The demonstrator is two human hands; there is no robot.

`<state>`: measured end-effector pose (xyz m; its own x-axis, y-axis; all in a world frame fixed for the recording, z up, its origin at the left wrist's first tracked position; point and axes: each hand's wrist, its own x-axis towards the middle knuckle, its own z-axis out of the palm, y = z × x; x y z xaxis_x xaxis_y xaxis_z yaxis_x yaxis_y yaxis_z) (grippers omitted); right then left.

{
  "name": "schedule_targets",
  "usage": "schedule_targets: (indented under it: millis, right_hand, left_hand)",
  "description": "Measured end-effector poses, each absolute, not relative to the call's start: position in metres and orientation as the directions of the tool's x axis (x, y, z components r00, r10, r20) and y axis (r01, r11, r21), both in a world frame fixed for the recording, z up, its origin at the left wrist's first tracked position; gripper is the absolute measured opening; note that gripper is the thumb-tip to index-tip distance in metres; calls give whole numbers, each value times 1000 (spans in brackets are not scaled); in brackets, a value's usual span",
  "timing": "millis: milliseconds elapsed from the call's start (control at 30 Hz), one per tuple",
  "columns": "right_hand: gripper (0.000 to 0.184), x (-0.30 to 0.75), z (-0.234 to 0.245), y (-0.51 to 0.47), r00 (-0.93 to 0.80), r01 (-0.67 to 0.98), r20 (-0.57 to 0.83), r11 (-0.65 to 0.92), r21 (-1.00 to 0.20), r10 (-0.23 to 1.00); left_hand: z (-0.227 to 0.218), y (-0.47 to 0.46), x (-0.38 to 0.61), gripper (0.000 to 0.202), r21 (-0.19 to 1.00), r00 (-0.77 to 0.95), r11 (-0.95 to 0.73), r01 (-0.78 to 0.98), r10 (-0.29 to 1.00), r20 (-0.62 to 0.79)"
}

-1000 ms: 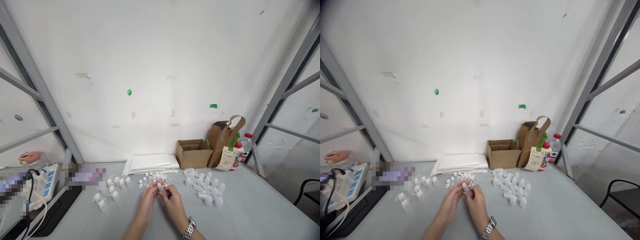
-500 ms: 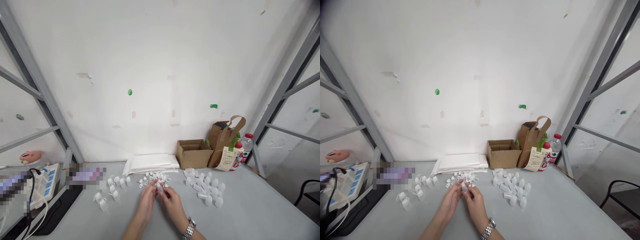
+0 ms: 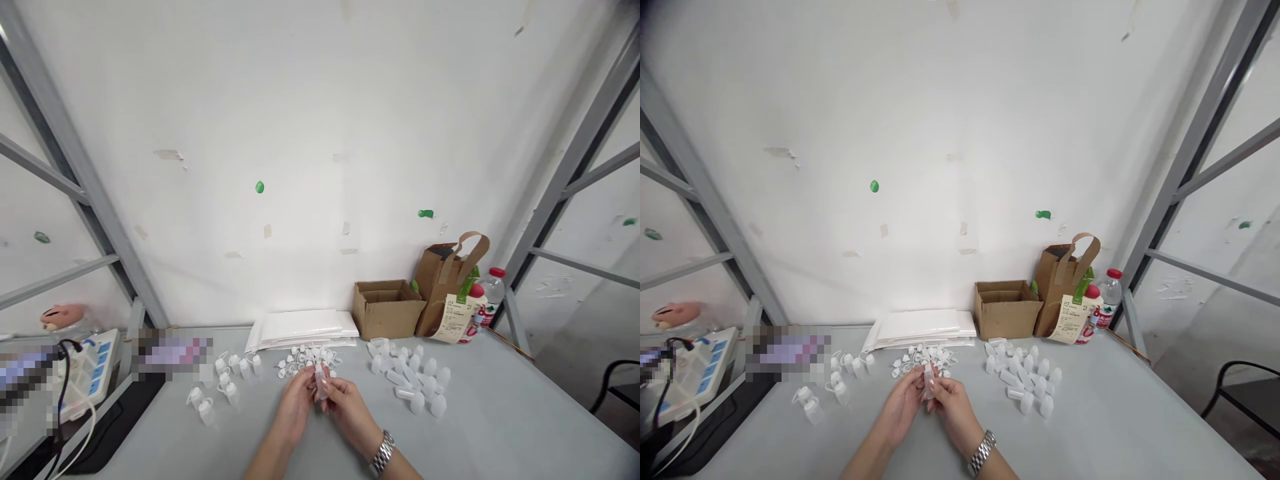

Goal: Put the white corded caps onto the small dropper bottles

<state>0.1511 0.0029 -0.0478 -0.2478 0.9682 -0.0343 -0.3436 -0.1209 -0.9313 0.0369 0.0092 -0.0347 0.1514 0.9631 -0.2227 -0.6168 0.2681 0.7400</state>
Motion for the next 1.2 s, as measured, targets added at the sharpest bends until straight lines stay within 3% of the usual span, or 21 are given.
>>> schedule_targets:
  millis: [133, 467, 600, 800, 1033, 1200]
  right_hand:
    - [41, 152, -44, 1, -302, -419, -63, -191, -888, 951]
    - [42, 149, -55, 9, -140, -258, -26, -62, -964, 990]
    - [37, 149, -56, 5, 8, -122, 55, 56, -991, 998]
    - [28, 151, -57, 1, 188, 185, 225, 191, -964, 956]
    - [16, 151, -55, -5, 108, 333, 344, 292, -897, 933]
    - [21, 150, -52, -7, 18, 344, 344, 317, -884, 939]
  left_hand:
    - [-32, 8, 37, 18, 733, 169, 293, -613, 956, -241]
    - [-35, 9, 34, 26, 729, 229, 360, -582, 933, -278]
    - [-29, 6, 35, 28, 731, 228, 344, -590, 939, -258]
    - [-20, -3, 43, 28, 832, 95, 175, -527, 985, -147]
    - [-22, 1, 40, 29, 901, 79, 134, -413, 991, -111]
    - [-19, 0, 39, 30, 872, 83, 147, -467, 989, -122]
